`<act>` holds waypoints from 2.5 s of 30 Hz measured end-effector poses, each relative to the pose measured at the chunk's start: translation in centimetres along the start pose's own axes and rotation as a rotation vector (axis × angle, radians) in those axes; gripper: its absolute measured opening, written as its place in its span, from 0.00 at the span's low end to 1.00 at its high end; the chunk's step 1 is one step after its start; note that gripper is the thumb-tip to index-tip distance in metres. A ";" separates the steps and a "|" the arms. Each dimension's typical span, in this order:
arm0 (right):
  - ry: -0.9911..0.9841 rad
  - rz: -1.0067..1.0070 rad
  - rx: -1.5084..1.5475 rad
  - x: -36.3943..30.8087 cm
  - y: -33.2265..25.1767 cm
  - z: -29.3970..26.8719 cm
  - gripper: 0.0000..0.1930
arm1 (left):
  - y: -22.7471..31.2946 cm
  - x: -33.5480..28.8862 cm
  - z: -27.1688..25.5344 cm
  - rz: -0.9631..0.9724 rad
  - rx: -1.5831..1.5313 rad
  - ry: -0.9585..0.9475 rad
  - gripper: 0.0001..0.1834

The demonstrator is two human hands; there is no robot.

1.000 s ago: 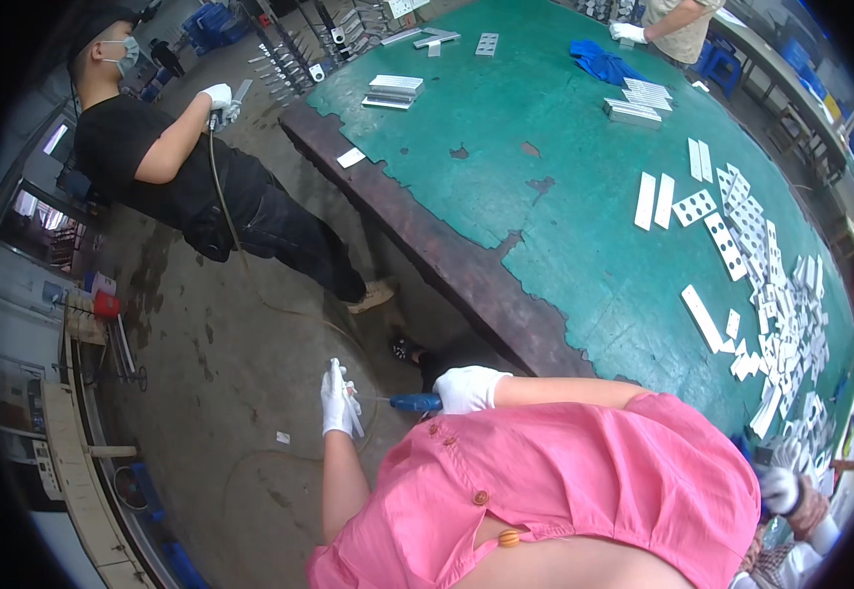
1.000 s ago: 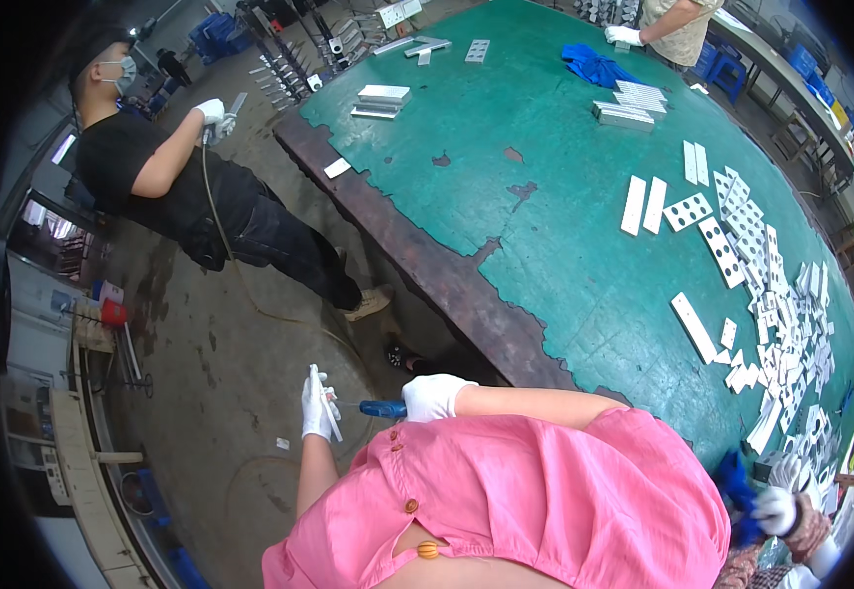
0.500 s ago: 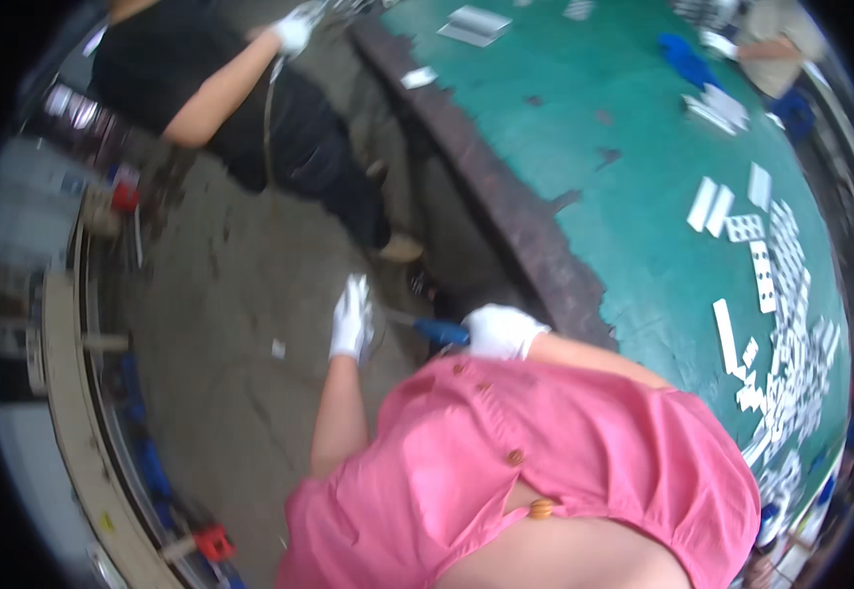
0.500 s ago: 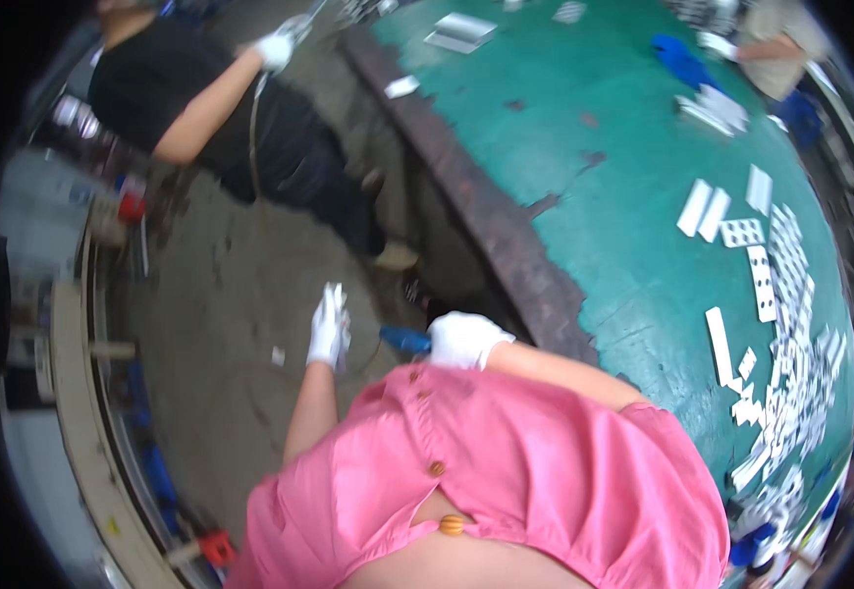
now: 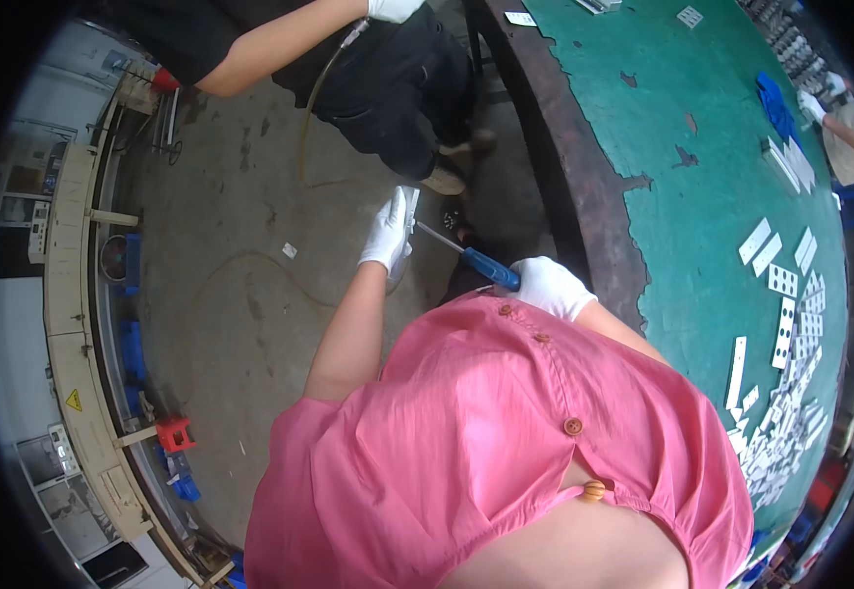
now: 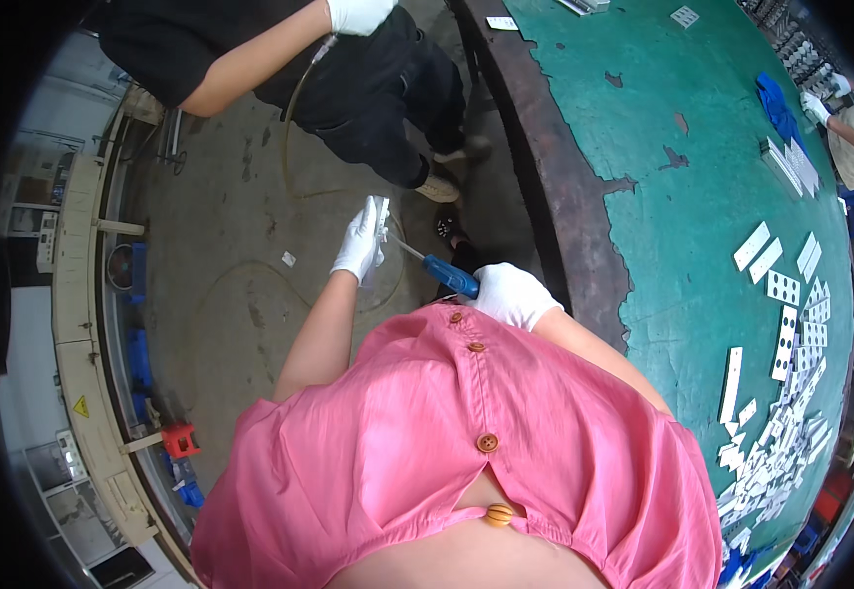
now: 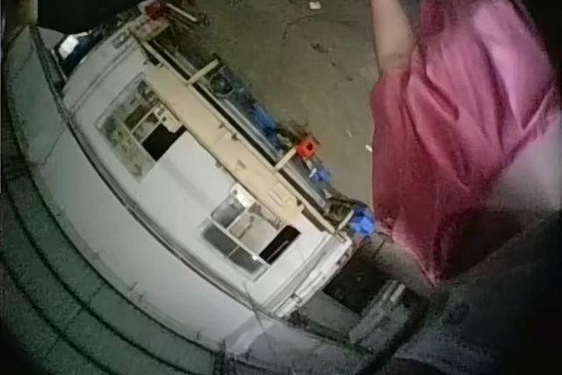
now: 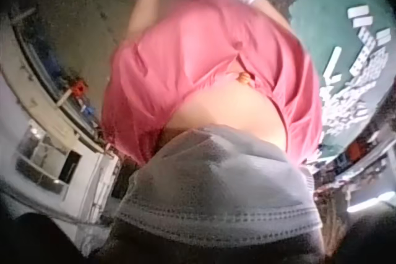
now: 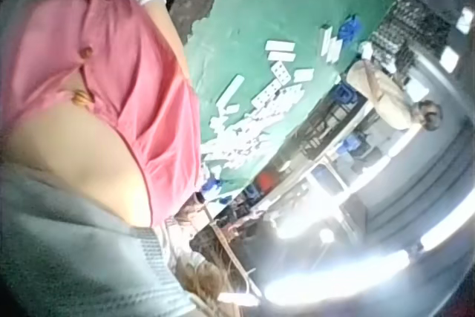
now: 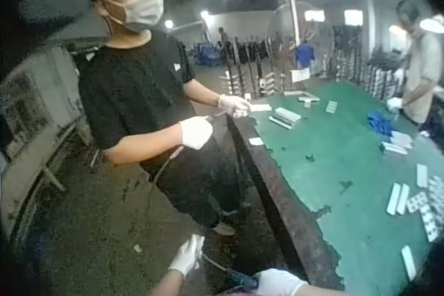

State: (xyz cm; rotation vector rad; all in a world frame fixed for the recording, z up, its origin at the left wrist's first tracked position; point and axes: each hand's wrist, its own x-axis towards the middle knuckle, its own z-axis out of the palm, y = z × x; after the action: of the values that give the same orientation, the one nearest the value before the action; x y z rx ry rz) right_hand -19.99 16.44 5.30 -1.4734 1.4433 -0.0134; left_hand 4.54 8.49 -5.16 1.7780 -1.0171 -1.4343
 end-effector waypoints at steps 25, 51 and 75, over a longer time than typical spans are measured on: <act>-0.047 -0.075 -0.014 0.4 1.4 0.4 0.19 | -2.5 2.5 -0.5 -0.128 -0.479 -0.167 0.25; -0.019 -0.096 -0.084 -0.2 1.0 -0.4 0.18 | 1.2 2.4 0.1 -0.156 -0.309 -0.177 0.27; -0.029 0.010 -0.032 0.2 0.4 -0.3 0.18 | 3.0 1.6 0.8 -0.175 -0.179 -0.142 0.30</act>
State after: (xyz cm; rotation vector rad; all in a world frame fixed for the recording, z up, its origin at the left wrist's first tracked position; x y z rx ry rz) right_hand -20.37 16.22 5.09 -1.4866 1.4333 0.0365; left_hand 3.40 5.57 -3.62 1.6878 -0.7900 -1.7235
